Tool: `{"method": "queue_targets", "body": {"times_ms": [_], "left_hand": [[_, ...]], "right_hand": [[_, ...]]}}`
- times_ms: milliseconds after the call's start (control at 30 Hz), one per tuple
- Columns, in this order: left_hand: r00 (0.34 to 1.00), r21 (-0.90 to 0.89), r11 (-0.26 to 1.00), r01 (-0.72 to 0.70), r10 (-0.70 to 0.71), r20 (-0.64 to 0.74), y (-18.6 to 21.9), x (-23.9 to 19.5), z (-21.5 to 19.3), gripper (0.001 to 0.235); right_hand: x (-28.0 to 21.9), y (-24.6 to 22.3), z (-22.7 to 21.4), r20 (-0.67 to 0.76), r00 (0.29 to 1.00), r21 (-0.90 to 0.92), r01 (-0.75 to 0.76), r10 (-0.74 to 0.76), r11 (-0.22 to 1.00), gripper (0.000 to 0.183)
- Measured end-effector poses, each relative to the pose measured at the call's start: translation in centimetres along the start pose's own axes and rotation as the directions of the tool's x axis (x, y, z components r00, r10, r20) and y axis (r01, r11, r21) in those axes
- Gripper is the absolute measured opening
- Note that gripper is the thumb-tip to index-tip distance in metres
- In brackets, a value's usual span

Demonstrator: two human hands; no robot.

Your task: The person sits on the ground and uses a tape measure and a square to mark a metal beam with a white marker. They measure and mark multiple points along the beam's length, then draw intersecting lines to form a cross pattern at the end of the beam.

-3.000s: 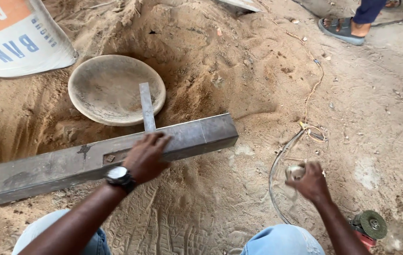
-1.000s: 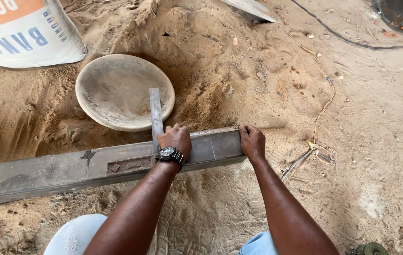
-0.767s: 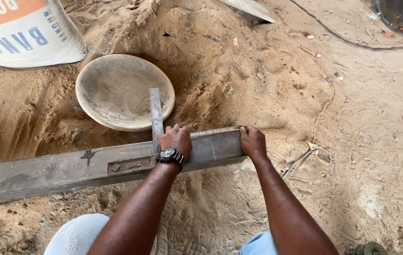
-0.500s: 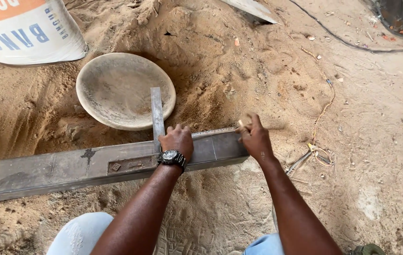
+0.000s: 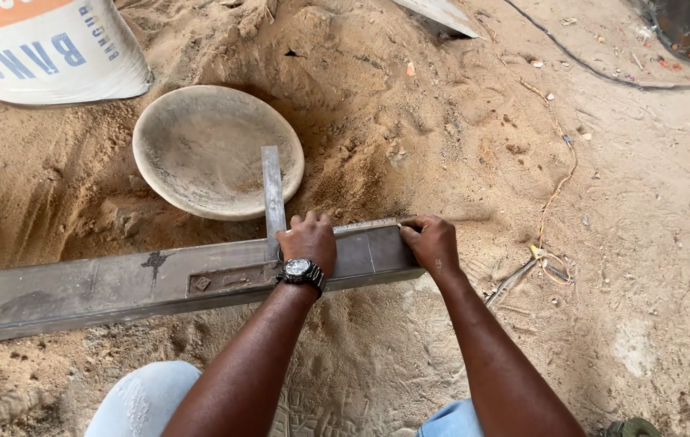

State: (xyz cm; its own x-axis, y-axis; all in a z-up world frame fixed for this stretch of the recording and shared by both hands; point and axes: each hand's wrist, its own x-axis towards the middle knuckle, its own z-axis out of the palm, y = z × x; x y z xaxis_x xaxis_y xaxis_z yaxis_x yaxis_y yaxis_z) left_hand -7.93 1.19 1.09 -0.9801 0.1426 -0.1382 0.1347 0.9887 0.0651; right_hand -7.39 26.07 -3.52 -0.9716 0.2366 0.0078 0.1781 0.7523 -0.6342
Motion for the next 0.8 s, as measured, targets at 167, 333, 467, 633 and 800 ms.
{"method": "queue_targets", "body": {"times_ms": [167, 333, 467, 633, 800], "left_hand": [[1.0, -0.023, 1.0, -0.001, 0.001, -0.012, 0.1, 0.0, 0.0, 0.029], [1.0, -0.028, 1.0, 0.001, -0.002, -0.023, 0.0, -0.1, 0.0, 0.027], [0.999, -0.037, 0.999, 0.002, -0.004, -0.033, 0.1, 0.0, 0.1, 0.026], [0.999, -0.042, 0.999, 0.001, -0.003, -0.033, 0.0, 0.1, 0.4, 0.026], [1.0, -0.02, 1.0, -0.004, 0.003, -0.031, 0.1, -0.1, -0.2, 0.024]], "right_hand": [[0.0, -0.2, 0.2, -0.055, 0.994, -0.005, 0.093, -0.093, 0.996, 0.016], [0.1, -0.6, 0.3, -0.036, 0.988, -0.101, 0.143, -0.148, 0.985, 0.014], [0.3, -0.4, 0.2, -0.042, 0.992, -0.064, 0.114, -0.117, 0.991, 0.014], [0.3, -0.3, 0.2, -0.052, 0.989, -0.028, 0.135, -0.136, 0.99, 0.013], [0.4, -1.2, 0.0, -0.026, 0.981, -0.171, 0.185, -0.192, 0.968, 0.012]]}}
